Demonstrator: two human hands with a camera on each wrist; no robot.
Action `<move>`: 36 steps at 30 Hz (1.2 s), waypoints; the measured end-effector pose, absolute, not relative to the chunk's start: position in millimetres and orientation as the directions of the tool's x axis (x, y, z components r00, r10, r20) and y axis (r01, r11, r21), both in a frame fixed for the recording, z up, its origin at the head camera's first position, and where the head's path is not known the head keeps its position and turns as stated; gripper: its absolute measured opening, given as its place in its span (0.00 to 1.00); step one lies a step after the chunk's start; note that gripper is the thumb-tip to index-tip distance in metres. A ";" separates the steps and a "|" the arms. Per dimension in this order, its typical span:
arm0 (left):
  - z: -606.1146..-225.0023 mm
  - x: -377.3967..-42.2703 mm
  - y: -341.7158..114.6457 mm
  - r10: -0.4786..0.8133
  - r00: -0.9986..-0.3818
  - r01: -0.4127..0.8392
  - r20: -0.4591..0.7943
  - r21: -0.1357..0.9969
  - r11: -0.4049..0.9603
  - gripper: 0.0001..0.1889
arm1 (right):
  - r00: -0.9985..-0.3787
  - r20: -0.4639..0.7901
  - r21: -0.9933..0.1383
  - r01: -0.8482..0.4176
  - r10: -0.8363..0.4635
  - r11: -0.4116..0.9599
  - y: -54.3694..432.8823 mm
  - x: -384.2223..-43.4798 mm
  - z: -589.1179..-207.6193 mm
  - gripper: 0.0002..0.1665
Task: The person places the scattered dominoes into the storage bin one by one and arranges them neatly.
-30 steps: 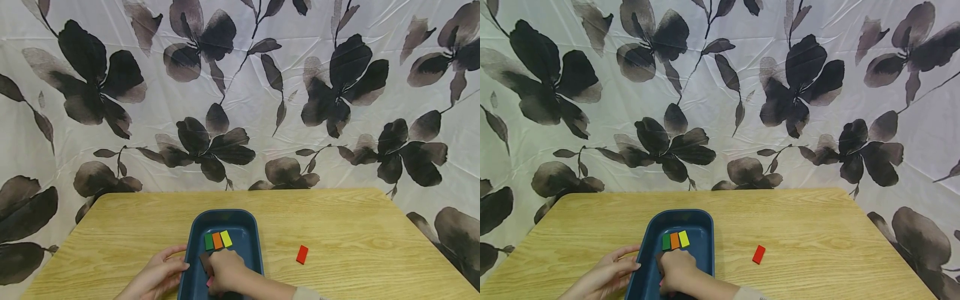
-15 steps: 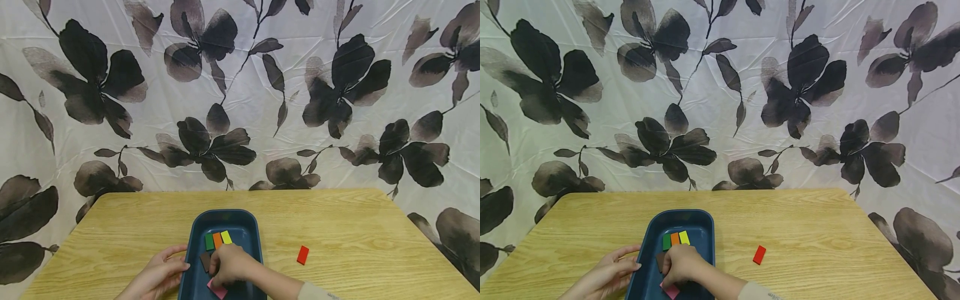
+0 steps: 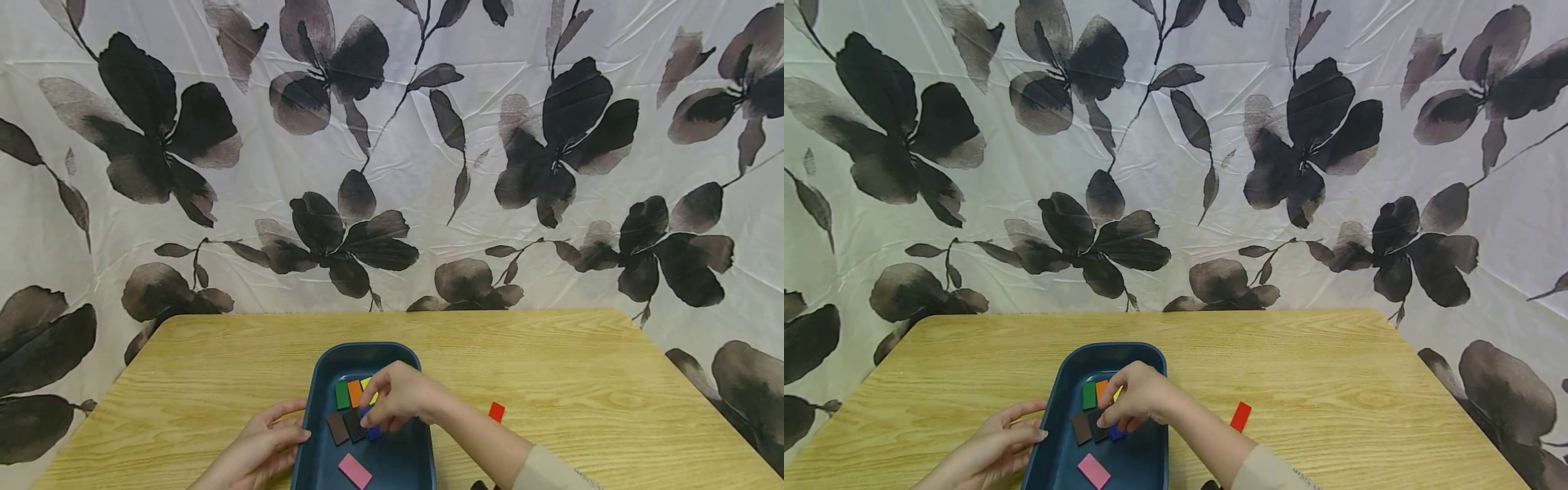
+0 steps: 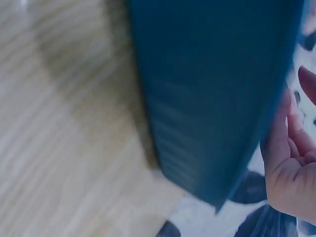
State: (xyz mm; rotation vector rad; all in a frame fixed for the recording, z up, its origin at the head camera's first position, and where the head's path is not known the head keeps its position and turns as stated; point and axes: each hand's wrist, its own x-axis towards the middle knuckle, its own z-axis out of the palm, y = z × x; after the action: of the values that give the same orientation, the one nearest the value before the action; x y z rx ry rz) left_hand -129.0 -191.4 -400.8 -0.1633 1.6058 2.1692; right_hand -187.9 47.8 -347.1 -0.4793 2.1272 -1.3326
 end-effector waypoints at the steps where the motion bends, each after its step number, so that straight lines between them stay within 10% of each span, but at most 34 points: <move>1: -401.2 -128.9 -191.7 0.276 -0.899 -0.407 -0.341 0.883 -0.234 0.35 | -0.773 -0.280 -0.900 0.005 -0.569 0.436 51.1 -189.2 -344.5 0.08; 36: -401.2 -129.0 -192.9 0.302 -0.898 -0.404 -0.320 0.870 -0.281 0.32 | -0.889 -0.330 -0.898 0.192 -0.318 0.395 198.5 -210.9 -360.8 0.22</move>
State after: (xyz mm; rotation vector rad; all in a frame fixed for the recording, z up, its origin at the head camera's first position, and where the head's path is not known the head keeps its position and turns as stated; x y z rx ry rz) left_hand -129.0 -192.9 -401.2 -0.1268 1.5410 2.2082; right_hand -210.9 198.5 -360.8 -0.1074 2.2037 -1.5078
